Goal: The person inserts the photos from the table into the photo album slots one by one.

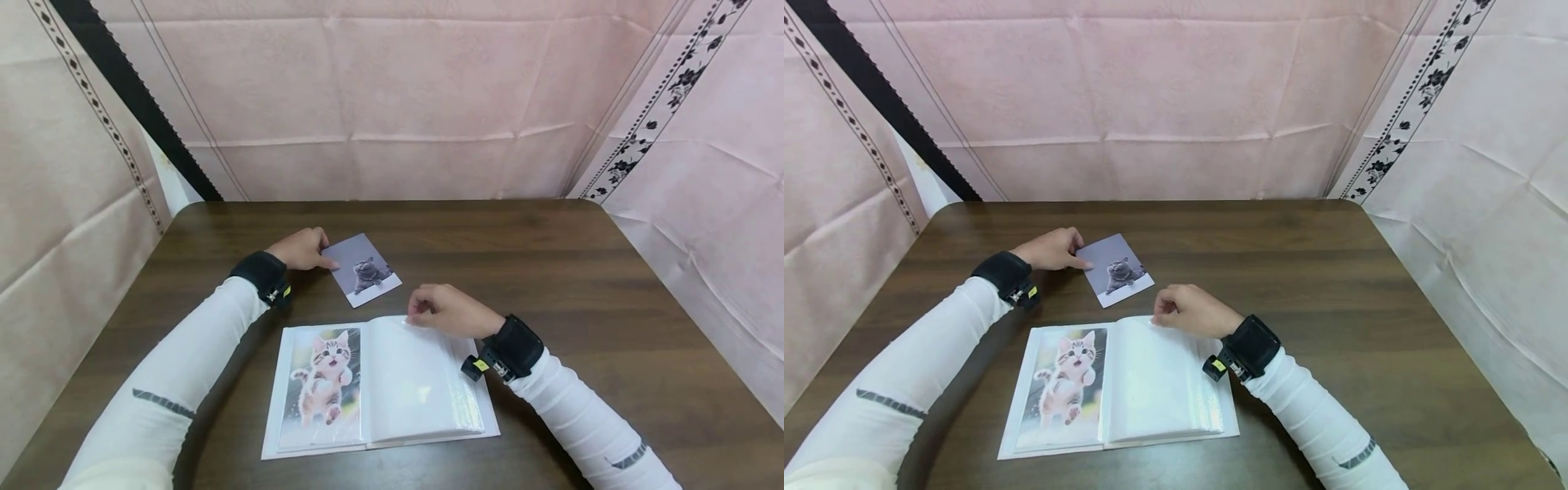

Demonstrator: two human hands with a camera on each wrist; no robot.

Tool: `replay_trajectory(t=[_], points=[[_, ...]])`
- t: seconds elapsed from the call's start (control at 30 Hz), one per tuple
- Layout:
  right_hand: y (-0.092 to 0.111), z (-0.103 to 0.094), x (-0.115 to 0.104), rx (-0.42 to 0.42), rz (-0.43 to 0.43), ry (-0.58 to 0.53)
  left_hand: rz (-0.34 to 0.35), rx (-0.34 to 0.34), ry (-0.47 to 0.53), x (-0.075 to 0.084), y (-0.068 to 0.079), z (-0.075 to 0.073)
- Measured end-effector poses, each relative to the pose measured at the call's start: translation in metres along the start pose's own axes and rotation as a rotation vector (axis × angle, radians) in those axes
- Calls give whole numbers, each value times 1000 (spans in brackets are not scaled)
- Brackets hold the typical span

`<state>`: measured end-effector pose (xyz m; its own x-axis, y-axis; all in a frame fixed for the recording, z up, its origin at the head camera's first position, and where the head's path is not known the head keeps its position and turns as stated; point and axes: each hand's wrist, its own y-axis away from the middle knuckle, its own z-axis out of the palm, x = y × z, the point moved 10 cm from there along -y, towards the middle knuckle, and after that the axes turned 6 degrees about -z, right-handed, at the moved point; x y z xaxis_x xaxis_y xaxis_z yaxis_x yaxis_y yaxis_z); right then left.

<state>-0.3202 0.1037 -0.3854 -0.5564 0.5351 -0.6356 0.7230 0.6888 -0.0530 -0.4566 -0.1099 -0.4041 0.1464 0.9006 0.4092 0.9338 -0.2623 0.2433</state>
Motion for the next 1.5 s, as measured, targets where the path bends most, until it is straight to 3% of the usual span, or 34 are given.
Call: replay_trajectory(t=[0.23, 0.57, 0.73, 0.87, 1.07, 1.5], points=[[2, 3, -2, -11, -5, -7, -76, -35, -43, -2, -4, 6], [2, 1, -3, 1, -24, -9, -82, -2, -16, -6, -3, 5], [1, 0, -2, 9, -27, -12, 1, 19, 18, -2, 0, 2], [1, 0, -1, 12, -28, -13, 91, 34, 128, 6, 5, -3], [1, -1, 1, 13, -12, -2, 172, 86, 304, 11, 13, -11], [0, -3, 6, 16, 39, -21, 194, 220, 432, 8, 38, -32]])
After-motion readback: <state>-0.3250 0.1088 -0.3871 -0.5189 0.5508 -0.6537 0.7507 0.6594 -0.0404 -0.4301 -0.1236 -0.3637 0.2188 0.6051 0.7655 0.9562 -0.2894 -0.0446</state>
